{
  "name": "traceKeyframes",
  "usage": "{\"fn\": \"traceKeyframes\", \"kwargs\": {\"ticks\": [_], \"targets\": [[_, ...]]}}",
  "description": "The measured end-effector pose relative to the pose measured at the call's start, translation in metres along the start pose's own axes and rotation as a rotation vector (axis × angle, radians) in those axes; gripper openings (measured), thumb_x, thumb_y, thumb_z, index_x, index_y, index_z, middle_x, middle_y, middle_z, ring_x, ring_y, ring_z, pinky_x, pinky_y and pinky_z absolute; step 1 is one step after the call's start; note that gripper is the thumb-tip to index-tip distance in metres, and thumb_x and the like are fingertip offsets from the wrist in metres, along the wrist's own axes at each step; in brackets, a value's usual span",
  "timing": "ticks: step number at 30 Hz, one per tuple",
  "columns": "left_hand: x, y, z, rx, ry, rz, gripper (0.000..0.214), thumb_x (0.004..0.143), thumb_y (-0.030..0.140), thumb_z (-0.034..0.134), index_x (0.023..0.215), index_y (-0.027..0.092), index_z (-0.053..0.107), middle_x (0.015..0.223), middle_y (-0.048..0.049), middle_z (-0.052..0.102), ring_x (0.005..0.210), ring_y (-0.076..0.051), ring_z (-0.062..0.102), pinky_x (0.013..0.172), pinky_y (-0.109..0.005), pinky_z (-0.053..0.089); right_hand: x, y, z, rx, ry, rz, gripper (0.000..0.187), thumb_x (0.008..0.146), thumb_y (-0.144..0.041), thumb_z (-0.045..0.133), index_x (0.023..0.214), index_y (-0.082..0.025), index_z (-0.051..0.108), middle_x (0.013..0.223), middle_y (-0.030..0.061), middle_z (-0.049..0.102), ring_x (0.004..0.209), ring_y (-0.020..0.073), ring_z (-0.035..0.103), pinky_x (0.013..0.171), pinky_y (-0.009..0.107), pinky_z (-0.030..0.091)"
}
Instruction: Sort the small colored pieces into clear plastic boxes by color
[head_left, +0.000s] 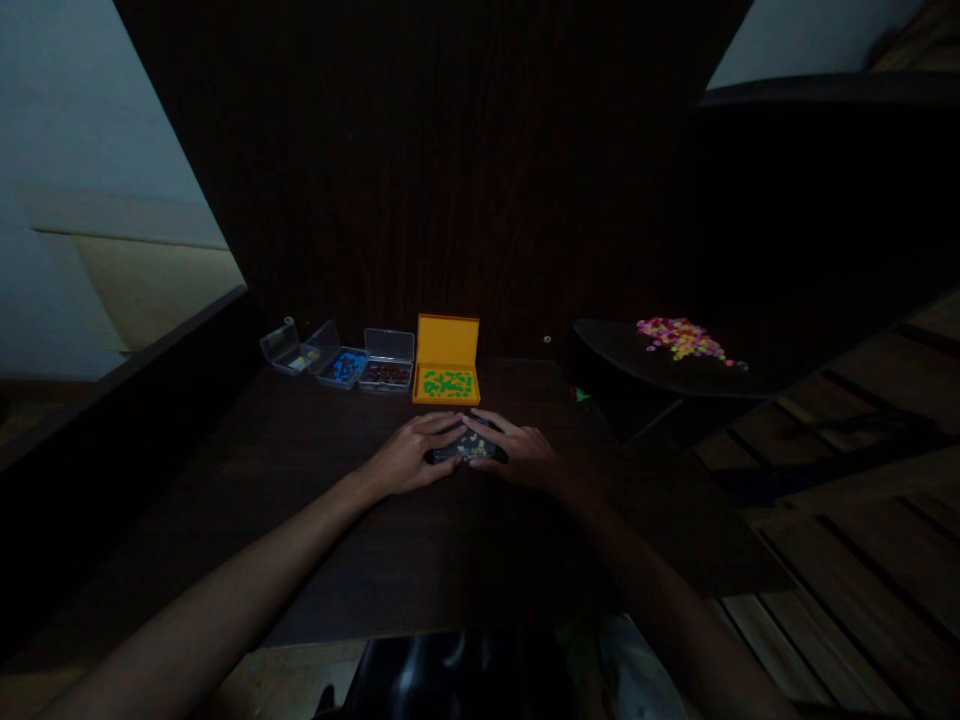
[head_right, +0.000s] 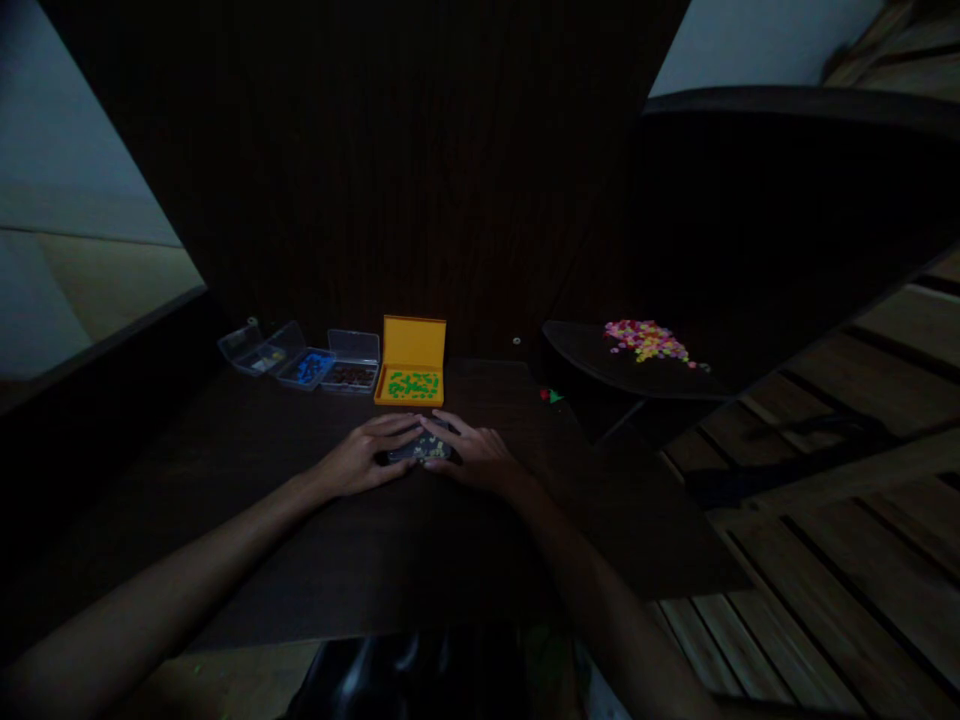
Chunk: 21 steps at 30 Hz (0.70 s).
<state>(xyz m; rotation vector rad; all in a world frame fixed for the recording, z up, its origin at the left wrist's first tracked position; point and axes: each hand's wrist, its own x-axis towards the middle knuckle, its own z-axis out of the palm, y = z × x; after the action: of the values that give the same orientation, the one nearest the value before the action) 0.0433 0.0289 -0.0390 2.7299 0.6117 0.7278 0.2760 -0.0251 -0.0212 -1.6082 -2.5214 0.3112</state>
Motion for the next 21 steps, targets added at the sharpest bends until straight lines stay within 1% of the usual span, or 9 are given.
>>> {"fn": "traceKeyframes", "kwargs": {"ticks": [4,12,16,21], "targets": [[-0.0002,-0.0006,0.0008,0.033,0.008,0.012,0.046,0.087,0.034,0.055,0.13,0.019,0.054,0.136,-0.0115,0.054,0.125,-0.025,0.051,0.104,-0.043,0.044,0.0009,-0.0002,0.0,-0.019,-0.024,0.009,0.063,0.091,-0.059,0.039,0.147,-0.042,0.018,0.152,0.0002,0.03,0.122,0.0263,0.051,0.096,0.042,0.044],[-0.0006,0.002,0.0001,0.063,0.007,0.012,0.042,0.088,0.034,0.053,0.127,0.019,0.057,0.136,-0.0105,0.054,0.124,-0.025,0.051,0.101,-0.042,0.047,0.0003,-0.0019,0.0007,-0.028,-0.006,-0.007,0.062,0.092,-0.059,0.037,0.148,-0.041,0.019,0.149,0.0018,0.034,0.116,0.0255,0.054,0.092,0.041,0.046],[-0.0013,0.0018,0.0002,0.086,0.005,0.037,0.043,0.088,0.034,0.053,0.129,0.02,0.055,0.137,-0.0105,0.054,0.125,-0.025,0.051,0.102,-0.043,0.047,0.0006,-0.0016,0.0014,-0.031,-0.004,-0.015,0.062,0.092,-0.058,0.037,0.148,-0.039,0.019,0.147,0.0032,0.036,0.114,0.0252,0.056,0.091,0.04,0.047],[-0.0019,0.0018,0.0006,0.096,0.0,0.047,0.044,0.089,0.034,0.052,0.13,0.02,0.054,0.137,-0.0108,0.053,0.126,-0.026,0.05,0.102,-0.044,0.047,0.0,-0.0005,0.0034,-0.043,0.02,-0.017,0.061,0.092,-0.056,0.04,0.147,-0.04,0.02,0.145,0.0034,0.038,0.113,0.0241,0.056,0.089,0.037,0.047]]}}
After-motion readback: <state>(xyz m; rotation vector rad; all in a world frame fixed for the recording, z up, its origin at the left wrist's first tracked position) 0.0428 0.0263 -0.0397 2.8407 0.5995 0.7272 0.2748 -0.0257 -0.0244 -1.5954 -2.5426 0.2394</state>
